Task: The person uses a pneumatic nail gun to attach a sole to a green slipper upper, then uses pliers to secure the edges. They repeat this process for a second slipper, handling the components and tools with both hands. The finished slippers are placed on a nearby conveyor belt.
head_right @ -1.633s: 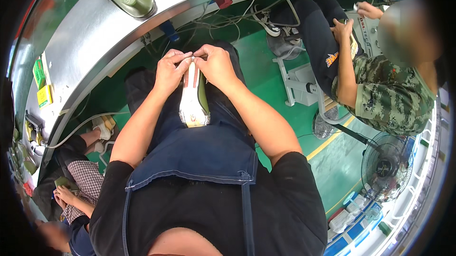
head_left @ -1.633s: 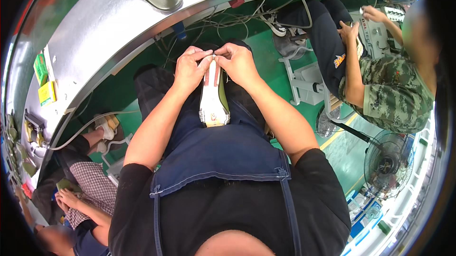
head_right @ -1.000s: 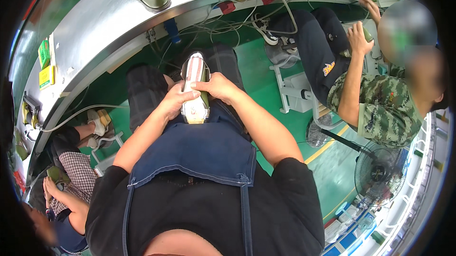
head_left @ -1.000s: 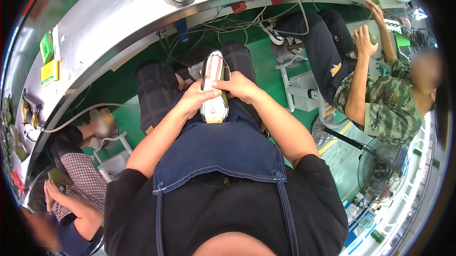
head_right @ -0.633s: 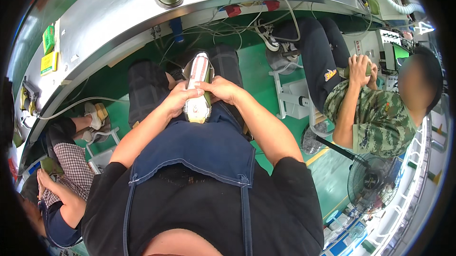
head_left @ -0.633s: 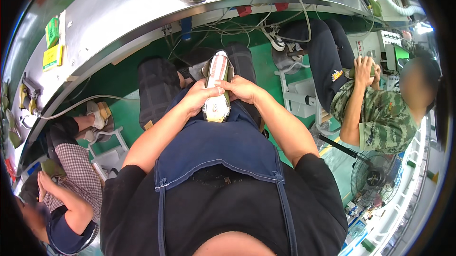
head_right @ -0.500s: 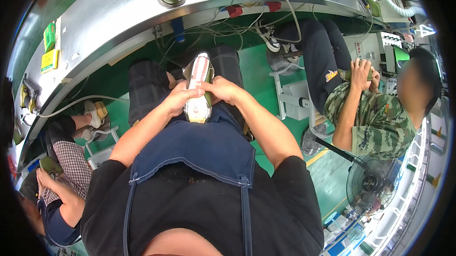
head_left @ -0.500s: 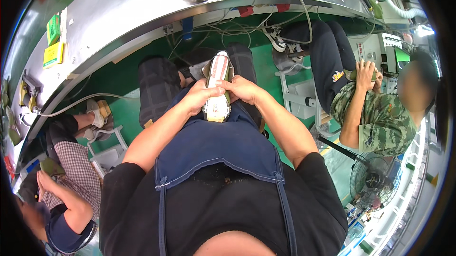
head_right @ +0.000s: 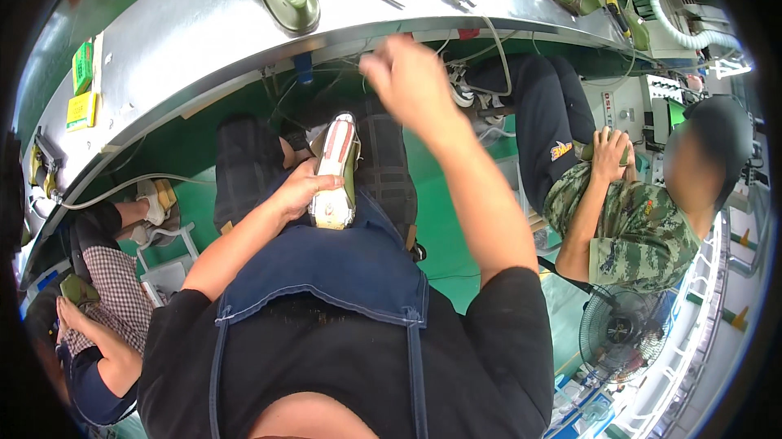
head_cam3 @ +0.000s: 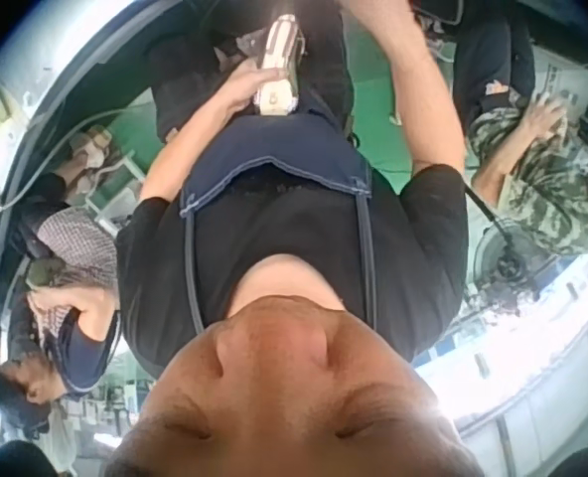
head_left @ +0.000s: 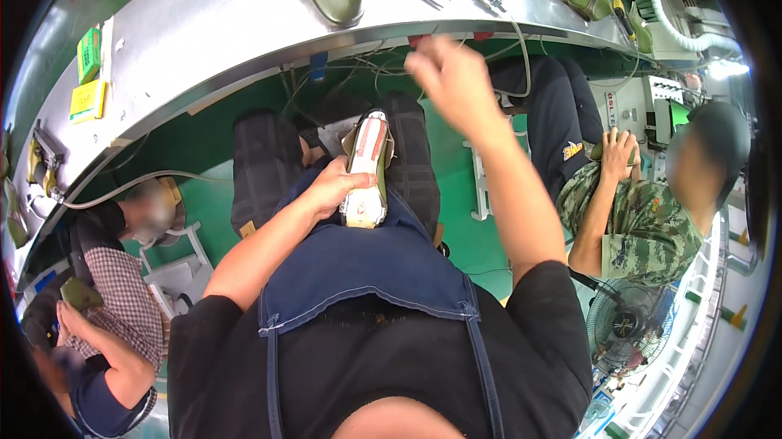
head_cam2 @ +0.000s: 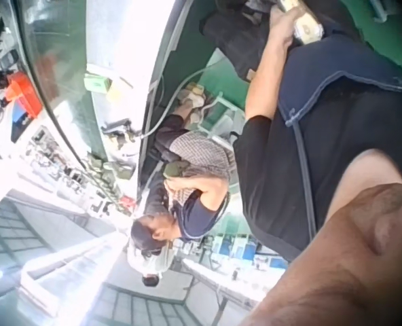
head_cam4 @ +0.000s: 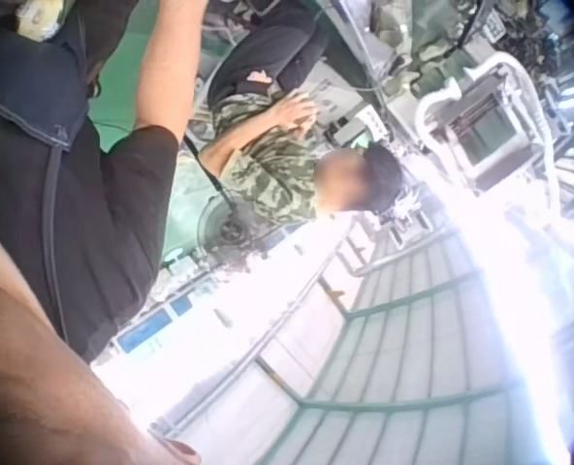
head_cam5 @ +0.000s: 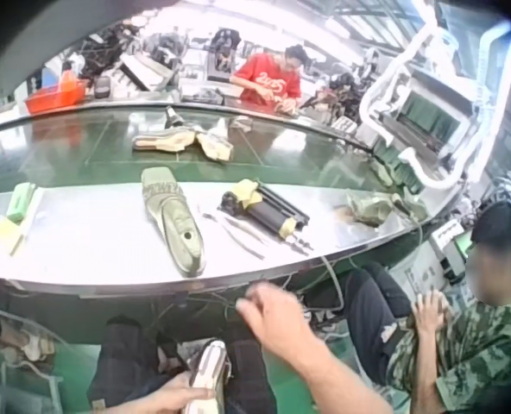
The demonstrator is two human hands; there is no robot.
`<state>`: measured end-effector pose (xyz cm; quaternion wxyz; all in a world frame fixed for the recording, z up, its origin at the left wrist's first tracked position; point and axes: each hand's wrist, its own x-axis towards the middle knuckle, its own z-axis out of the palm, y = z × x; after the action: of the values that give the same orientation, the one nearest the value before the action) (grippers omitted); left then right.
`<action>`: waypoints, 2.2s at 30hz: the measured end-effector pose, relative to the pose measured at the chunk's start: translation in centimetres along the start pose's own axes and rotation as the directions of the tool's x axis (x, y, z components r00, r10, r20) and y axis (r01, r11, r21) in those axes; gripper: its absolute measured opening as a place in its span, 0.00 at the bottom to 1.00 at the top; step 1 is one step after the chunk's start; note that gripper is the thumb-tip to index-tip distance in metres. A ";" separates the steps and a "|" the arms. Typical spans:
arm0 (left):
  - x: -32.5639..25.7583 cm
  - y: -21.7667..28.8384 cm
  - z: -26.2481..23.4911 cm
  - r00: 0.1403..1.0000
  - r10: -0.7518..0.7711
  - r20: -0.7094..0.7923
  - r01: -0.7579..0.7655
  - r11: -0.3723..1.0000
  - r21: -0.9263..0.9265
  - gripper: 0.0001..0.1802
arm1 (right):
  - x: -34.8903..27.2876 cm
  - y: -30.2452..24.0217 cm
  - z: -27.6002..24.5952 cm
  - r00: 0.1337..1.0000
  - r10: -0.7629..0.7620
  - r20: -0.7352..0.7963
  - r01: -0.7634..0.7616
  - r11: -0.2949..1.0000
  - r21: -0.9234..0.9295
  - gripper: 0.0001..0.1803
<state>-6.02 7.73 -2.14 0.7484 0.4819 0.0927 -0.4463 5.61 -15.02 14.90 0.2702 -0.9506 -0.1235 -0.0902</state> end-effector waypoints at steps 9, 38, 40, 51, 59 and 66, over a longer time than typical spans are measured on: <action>-0.4 0.7 0.2 1.000 -0.019 -0.004 0.019 1.000 -0.004 0.34 | 11.4 2.1 3.4 0.960 -0.234 -0.155 0.175 0.931 -0.321 0.20; -1.0 1.3 0.6 0.999 -0.027 -0.040 0.028 0.999 0.032 0.34 | -16.5 -3.9 0.5 0.787 0.288 0.546 0.047 0.853 -0.519 0.12; -1.0 1.4 0.7 0.999 -0.022 -0.039 0.024 0.999 0.037 0.35 | -16.4 -4.4 0.8 0.778 0.314 0.544 0.017 0.855 -0.518 0.13; -1.3 1.8 0.9 0.998 -0.021 -0.057 0.026 0.997 0.075 0.36 | -16.6 -4.3 2.2 0.807 0.311 0.502 0.040 0.819 -0.572 0.12; -1.3 1.6 0.8 0.998 -0.023 -0.060 0.029 0.995 0.095 0.37 | -16.1 -5.1 1.5 0.770 0.342 0.538 0.033 0.822 -0.569 0.07; -1.7 2.1 1.0 1.000 -0.003 -0.023 0.005 0.995 0.102 0.35 | -14.4 -5.1 0.9 0.661 0.382 0.646 -0.171 0.915 -0.366 0.06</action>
<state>-5.77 8.22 0.68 0.7207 0.5244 0.0791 -0.4466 -9.49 -13.03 13.21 0.0789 -0.9470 -0.0559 0.3064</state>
